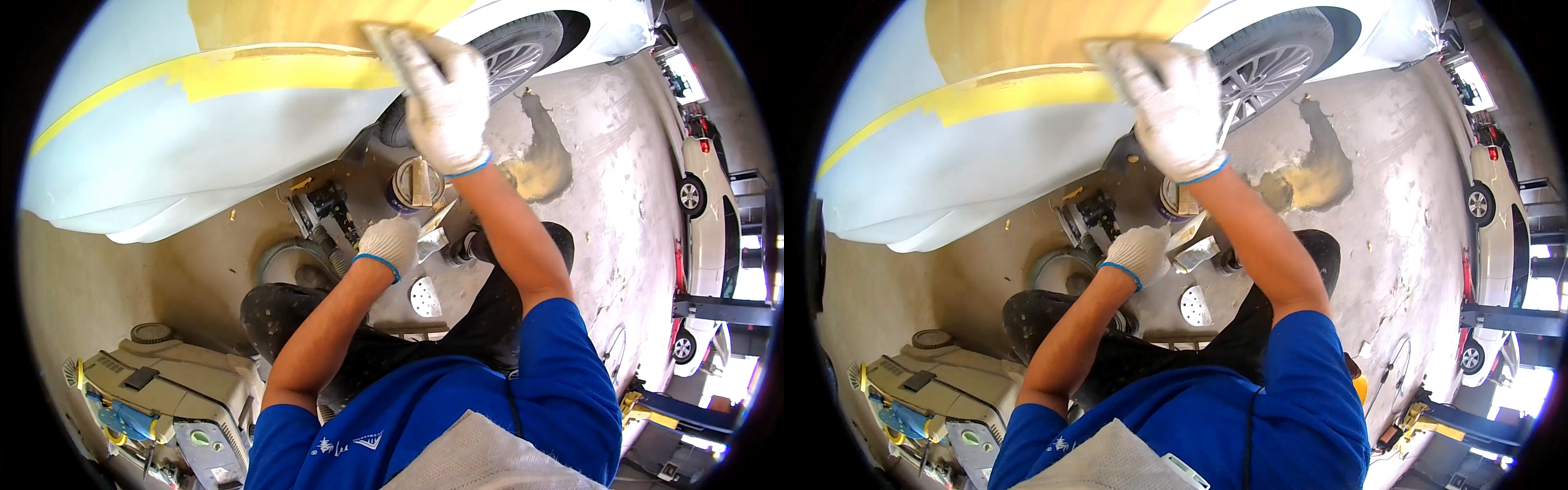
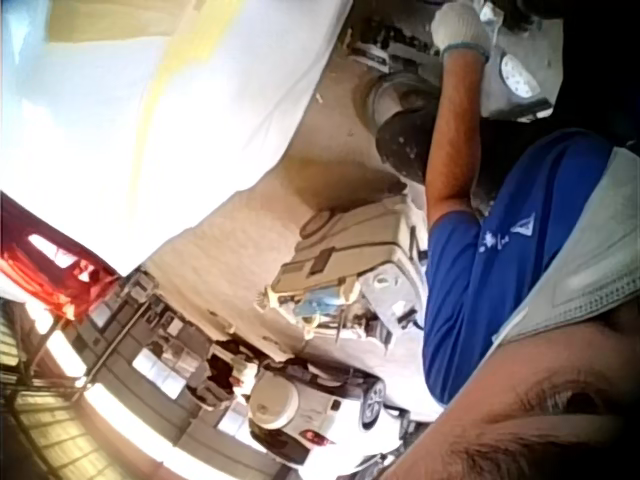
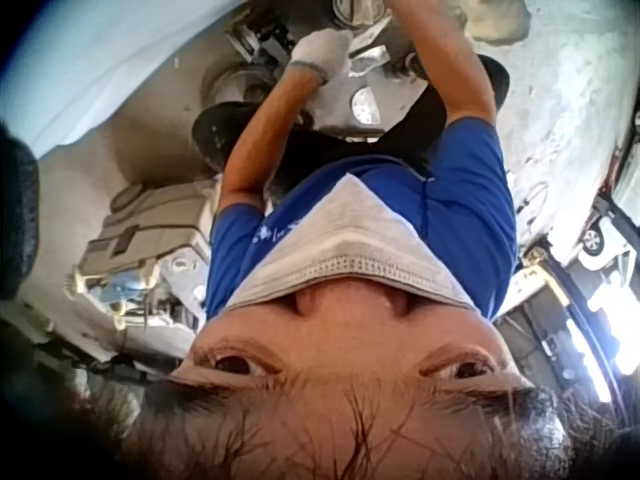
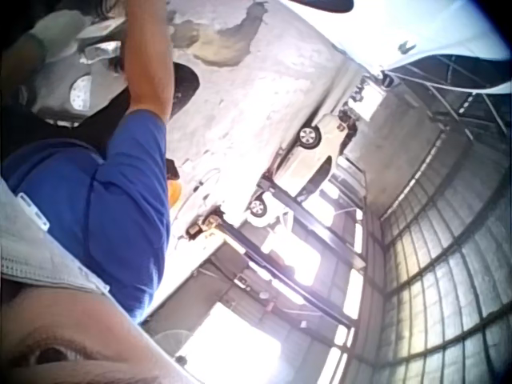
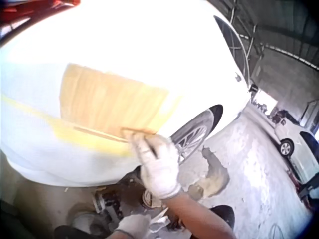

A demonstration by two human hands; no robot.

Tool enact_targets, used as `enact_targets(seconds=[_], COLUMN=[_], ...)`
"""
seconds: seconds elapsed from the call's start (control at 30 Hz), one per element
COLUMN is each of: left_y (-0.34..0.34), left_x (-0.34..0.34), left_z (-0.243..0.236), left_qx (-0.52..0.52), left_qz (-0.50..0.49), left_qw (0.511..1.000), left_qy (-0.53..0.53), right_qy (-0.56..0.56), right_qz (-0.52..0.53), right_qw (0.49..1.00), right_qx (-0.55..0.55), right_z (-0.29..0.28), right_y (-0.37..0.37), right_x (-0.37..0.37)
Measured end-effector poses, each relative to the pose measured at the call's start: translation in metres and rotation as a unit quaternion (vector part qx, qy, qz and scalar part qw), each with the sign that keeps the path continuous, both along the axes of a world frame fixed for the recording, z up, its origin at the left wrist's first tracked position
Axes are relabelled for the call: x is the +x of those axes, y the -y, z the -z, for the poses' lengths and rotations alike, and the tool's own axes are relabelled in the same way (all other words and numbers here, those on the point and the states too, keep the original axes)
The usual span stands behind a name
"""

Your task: The person applies body filler to a white car's rear bumper using a spreader and a container. They repeatedly scoop filler and smooth it over the taped-off area near the wheel well.

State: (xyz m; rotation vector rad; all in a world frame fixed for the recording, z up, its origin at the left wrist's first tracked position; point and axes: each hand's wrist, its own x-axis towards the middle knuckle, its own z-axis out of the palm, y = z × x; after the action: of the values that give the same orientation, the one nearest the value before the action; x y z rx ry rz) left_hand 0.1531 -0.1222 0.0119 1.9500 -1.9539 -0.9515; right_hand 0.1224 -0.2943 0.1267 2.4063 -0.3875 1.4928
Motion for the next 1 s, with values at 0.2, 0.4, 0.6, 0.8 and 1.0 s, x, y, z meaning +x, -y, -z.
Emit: enact_targets(seconds=[0.2, 0.4, 0.6, 0.8, 1.0], left_y=[0.005, 0.005, 0.005, 0.003, 0.003], left_x=[-0.005, -0.007, -0.007, -0.010, -0.018], left_z=[0.003, 0.006, 0.011, 0.013, 0.014], left_qx=[0.006, 0.004, -0.002, -0.016, -0.026], left_qz=[0.017, 0.009, 0.006, 0.013, 0.008], left_qw=[1.000, 1.000, 1.000, 1.000, 1.000], left_qy=[0.004, 0.012, 0.008, 0.011, 0.004], right_qy=[0.004, 0.015, 0.022, 0.032, 0.030], right_qz=[0.067, 0.065, 0.063, 0.060, 0.036], right_qw=[0.996, 0.996, 0.996, 0.995, 0.995], right_qx=[-0.057, -0.060, -0.063, -0.066, -0.094], right_z=[-0.066, -0.087, -0.088, -0.088, -0.047], right_y=[0.066, 0.092, 0.096, 0.102, 0.073], right_x=[-0.041, -0.031, -0.029, -0.034, -0.017])
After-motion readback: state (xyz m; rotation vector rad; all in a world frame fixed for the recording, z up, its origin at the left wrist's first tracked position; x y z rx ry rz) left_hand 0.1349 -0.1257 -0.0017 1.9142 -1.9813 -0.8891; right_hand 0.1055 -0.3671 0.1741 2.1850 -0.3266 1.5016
